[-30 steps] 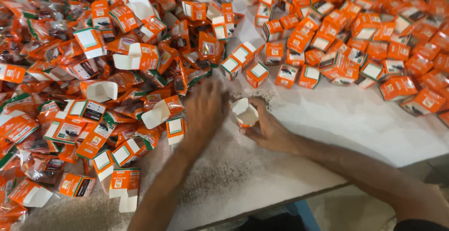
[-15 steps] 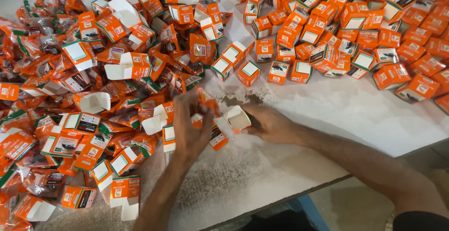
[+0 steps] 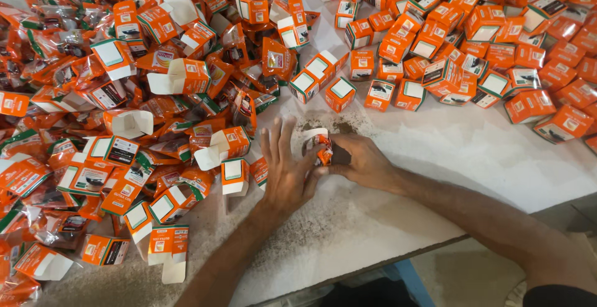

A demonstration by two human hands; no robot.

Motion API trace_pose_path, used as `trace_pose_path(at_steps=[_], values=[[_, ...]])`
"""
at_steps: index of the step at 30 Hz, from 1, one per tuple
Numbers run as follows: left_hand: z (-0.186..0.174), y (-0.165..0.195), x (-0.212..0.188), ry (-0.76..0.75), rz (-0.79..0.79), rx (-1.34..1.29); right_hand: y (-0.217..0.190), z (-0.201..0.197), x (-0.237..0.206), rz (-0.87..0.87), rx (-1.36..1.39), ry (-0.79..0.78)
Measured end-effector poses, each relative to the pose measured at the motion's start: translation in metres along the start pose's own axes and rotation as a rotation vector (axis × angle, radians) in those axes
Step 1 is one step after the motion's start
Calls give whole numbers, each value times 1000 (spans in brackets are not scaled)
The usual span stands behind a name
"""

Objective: The person picks up a small orange carton from a large pile on the table, opens it, inserts a plastic sachet of product into the box, closes the carton, and places it back on the table, repeating this packing cycle continuously throughout the clip.

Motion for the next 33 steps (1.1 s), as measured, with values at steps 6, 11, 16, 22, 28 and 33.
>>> trace_pose_path(at_steps=[6,11,16,22,28,33], values=[[21,-11,6,-114,-233,-11,-1,7,-5,73,-58,12],[33,-32,-2,111,-552,-425,-14,1,-1,-39,-85,52],[73,-62,-20,-156,-863,-763,6,7,-8,116,17,60],[81,-63,-19,-115,-863,-669,3,8,-16,24,67,125],[78,-65,-25,-290,-919,-1394,-19,9,-12,-119,-223,76],[83,-79,-37,-386,-1072,-1345,-22,8,-10,-113,-179,71]])
Point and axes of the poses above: each hand's wrist, its own x-axis towards the middle knuckle, its own z-axis out of the palm, y = z × x, the point moved 8 cm from there along x, towards the middle knuckle, and after that the axes turned 5 degrees about x, right-handed, at the moved point
